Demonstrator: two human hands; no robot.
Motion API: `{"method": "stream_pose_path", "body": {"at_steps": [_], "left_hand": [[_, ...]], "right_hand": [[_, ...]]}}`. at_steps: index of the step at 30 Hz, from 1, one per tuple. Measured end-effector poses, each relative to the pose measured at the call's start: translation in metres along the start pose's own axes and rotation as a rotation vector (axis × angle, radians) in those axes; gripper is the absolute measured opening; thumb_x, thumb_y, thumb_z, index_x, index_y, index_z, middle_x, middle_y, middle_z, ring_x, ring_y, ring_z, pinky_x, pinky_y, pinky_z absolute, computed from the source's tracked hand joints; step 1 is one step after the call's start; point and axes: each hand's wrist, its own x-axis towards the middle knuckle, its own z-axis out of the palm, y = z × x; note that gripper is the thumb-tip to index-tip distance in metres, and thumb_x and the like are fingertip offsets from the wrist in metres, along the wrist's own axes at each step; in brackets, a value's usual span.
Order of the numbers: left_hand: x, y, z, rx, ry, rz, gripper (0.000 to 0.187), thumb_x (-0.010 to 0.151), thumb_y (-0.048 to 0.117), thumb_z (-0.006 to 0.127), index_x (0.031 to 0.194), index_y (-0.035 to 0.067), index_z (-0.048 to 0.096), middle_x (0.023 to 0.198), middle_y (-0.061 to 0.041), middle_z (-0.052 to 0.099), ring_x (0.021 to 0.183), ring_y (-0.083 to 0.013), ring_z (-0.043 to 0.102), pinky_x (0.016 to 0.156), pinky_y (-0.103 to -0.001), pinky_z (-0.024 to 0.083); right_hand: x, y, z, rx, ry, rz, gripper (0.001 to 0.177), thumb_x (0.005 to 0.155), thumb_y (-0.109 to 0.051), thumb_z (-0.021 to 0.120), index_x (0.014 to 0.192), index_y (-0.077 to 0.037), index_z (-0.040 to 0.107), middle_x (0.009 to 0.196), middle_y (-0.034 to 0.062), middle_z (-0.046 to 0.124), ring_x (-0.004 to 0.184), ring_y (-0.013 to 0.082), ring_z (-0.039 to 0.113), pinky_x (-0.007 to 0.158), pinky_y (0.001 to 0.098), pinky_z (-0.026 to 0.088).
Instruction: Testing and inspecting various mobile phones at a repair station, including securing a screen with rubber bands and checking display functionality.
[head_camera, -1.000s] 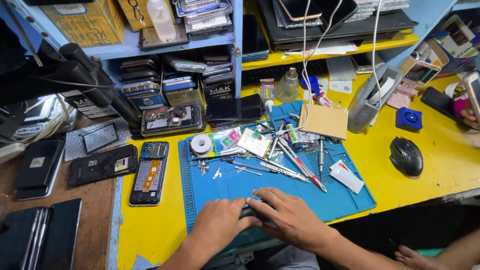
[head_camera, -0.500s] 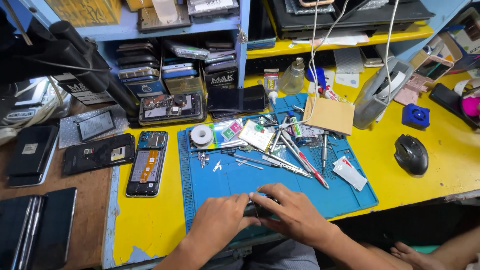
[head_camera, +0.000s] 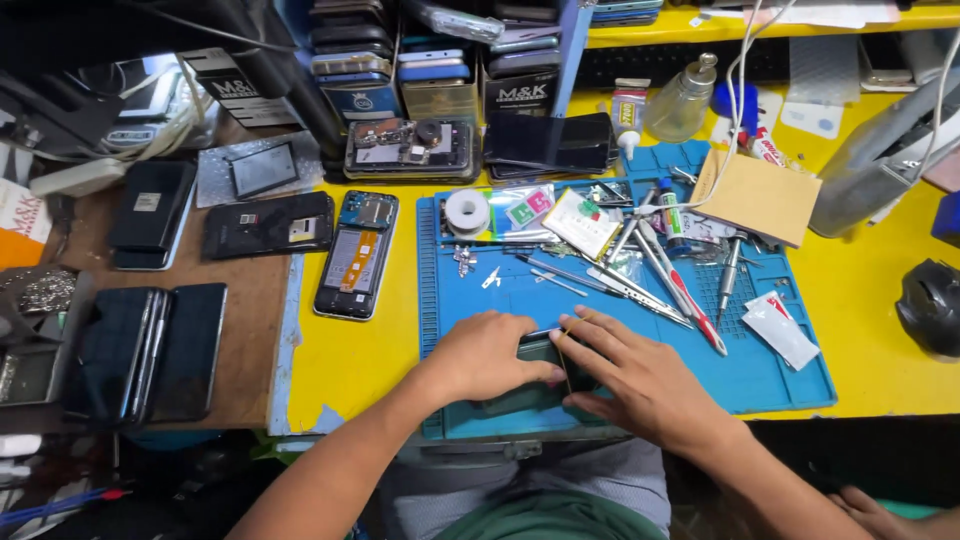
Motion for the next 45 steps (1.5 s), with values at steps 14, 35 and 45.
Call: {"method": "stream_pose_path", "body": {"at_steps": [14,35,45], "left_hand": [[-0.002,-0.009,-0.011,-0.118,0.015,0.141,0.052,0.094,0.048,0.066,0.118,0.001,0.071,0.093,-0.018,0.074,0.083,-0.0301,0.073,0.066,-0.037,0.06],[-0.017,-0.001,-0.005,-0.054,0.082,0.162,0.065,0.095,0.058,0.059,0.126,0.002,0.067,0.1,-0.019,0.076,0.095,-0.0373,0.075,0.079,-0.048,0.061],[-0.025,-0.015,0.02,-0.01,0.296,0.305,0.048,0.099,0.05,0.058,0.111,0.005,0.071,0.08,-0.014,0.075,0.076,-0.0341,0.076,0.068,-0.041,0.059]], "right_hand": [[0.012,0.0,-0.011,-0.025,-0.012,0.008,0.075,0.079,-0.037,0.085,0.144,-0.015,0.055,0.129,0.0047,0.063,0.128,0.0281,0.059,0.082,0.04,0.061],[0.023,-0.005,-0.01,-0.014,-0.192,0.056,0.082,0.075,-0.041,0.086,0.141,-0.012,0.048,0.121,0.0049,0.056,0.12,0.0267,0.058,0.079,0.0402,0.062],[0.018,0.0,-0.042,0.352,-0.145,0.139,0.08,0.071,-0.053,0.09,0.135,-0.018,0.058,0.112,0.0047,0.068,0.099,0.032,0.07,0.064,0.049,0.063]]}}
